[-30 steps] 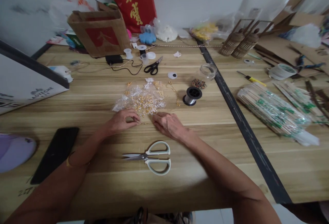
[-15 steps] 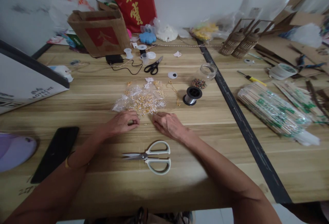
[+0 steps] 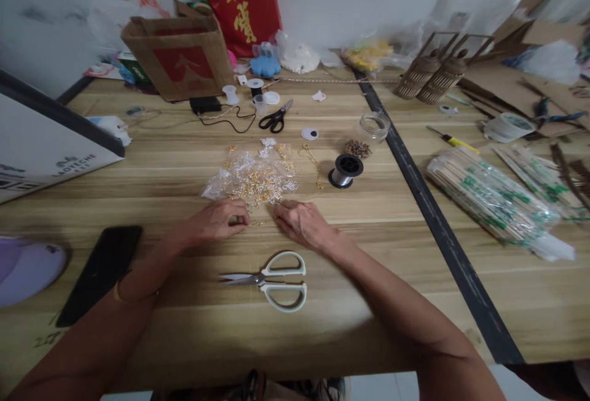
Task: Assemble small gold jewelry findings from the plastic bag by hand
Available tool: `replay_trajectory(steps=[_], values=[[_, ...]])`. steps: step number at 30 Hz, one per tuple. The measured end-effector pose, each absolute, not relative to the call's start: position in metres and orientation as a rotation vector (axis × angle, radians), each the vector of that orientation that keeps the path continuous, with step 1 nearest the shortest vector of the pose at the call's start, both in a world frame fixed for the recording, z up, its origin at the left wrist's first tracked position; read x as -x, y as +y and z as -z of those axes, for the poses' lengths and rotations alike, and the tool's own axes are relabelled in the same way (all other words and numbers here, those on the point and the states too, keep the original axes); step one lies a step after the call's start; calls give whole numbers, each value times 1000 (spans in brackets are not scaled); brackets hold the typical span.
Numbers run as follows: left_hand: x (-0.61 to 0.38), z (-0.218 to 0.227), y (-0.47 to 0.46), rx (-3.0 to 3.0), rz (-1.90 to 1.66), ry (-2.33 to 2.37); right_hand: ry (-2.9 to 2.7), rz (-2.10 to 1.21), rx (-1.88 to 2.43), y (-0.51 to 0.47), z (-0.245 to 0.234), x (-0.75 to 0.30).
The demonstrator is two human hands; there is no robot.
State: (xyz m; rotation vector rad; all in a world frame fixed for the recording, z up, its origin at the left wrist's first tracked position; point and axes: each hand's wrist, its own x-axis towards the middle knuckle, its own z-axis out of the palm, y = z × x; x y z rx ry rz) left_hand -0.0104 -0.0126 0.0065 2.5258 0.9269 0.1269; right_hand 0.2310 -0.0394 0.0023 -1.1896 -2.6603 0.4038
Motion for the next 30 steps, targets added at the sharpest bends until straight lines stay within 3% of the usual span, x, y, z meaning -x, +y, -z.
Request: replay_trajectory(steps=[14,30], values=[[-5,10,-16,-2476,-539,890,-2568,-446,1096,-41,-1,-228],[-21,22,-23,-2475,-626,935,-2506,-491,1088,-41,-2,-227]])
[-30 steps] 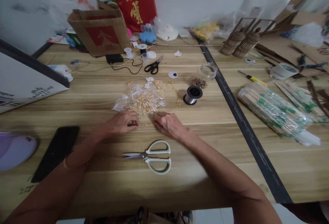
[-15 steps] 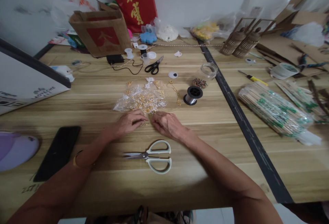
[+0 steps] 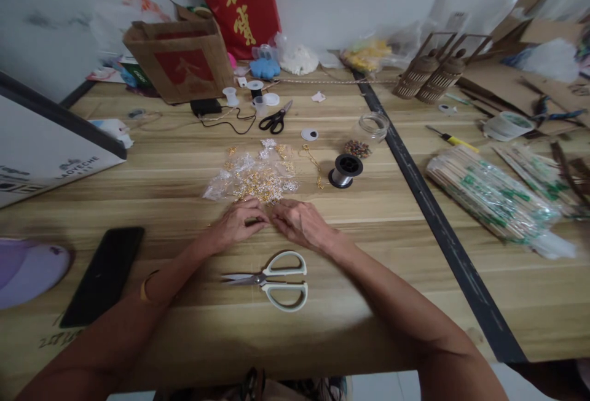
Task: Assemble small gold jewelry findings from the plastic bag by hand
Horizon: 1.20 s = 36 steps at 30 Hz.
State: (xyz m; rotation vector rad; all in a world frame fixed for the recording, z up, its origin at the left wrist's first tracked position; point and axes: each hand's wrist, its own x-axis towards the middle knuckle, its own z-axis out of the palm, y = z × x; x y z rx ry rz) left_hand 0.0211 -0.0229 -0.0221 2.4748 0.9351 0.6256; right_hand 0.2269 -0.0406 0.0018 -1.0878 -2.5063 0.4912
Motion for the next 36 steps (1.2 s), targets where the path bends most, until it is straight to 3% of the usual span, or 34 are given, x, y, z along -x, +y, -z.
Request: replay_trajectory(steps=[18,25,36], values=[[-20,22,-24,-2466,-559,956,-2413,-446,1152,-44,-13,-232],[-20,20,-25,-2471,-570,958,-2408,-614,1005,-50,5,-219],[-15,21,-23,-2491,-583,957,-2436,-529,1044,-47,14,-216]])
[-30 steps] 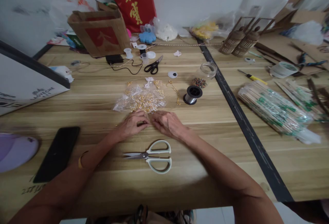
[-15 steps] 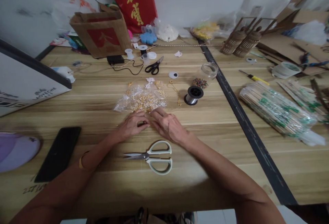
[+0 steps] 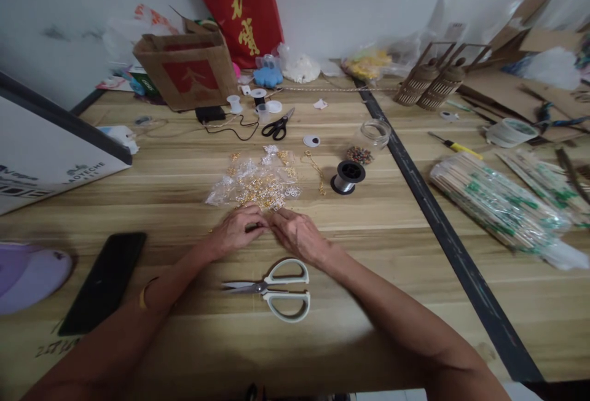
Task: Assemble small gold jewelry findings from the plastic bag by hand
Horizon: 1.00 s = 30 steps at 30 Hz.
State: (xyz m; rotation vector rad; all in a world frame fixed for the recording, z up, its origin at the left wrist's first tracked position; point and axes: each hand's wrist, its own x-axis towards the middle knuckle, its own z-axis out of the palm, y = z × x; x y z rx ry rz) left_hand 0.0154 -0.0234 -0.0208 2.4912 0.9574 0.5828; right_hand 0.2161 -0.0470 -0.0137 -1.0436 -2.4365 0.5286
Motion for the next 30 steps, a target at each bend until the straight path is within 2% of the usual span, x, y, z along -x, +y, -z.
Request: replay_trajectory(steps=[30], values=[[-11,20,-23,-2469,-553,955,-2453,-525,1048,-45,16,-218]])
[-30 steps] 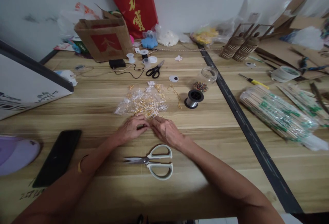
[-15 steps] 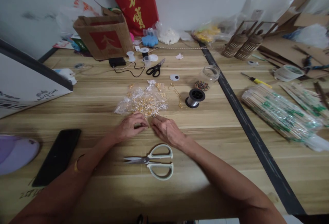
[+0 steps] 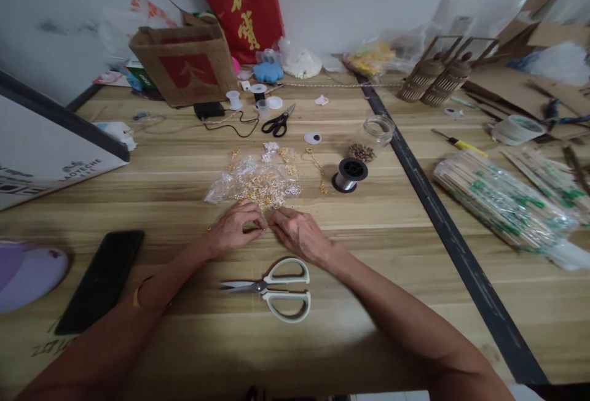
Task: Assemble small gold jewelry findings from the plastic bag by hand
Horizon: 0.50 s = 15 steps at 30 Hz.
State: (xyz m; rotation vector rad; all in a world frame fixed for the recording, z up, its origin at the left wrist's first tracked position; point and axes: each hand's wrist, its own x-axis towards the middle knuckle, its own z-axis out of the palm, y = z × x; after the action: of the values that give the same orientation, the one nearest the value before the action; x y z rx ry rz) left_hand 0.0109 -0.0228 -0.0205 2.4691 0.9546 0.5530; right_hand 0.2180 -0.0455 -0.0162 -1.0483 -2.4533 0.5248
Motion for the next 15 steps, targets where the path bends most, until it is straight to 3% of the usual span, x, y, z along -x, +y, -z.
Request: replay_trajectory(steps=[15], values=[[-10,17,-22,-2451,-547,954,-2481,-510,1063,-47,15,-218]])
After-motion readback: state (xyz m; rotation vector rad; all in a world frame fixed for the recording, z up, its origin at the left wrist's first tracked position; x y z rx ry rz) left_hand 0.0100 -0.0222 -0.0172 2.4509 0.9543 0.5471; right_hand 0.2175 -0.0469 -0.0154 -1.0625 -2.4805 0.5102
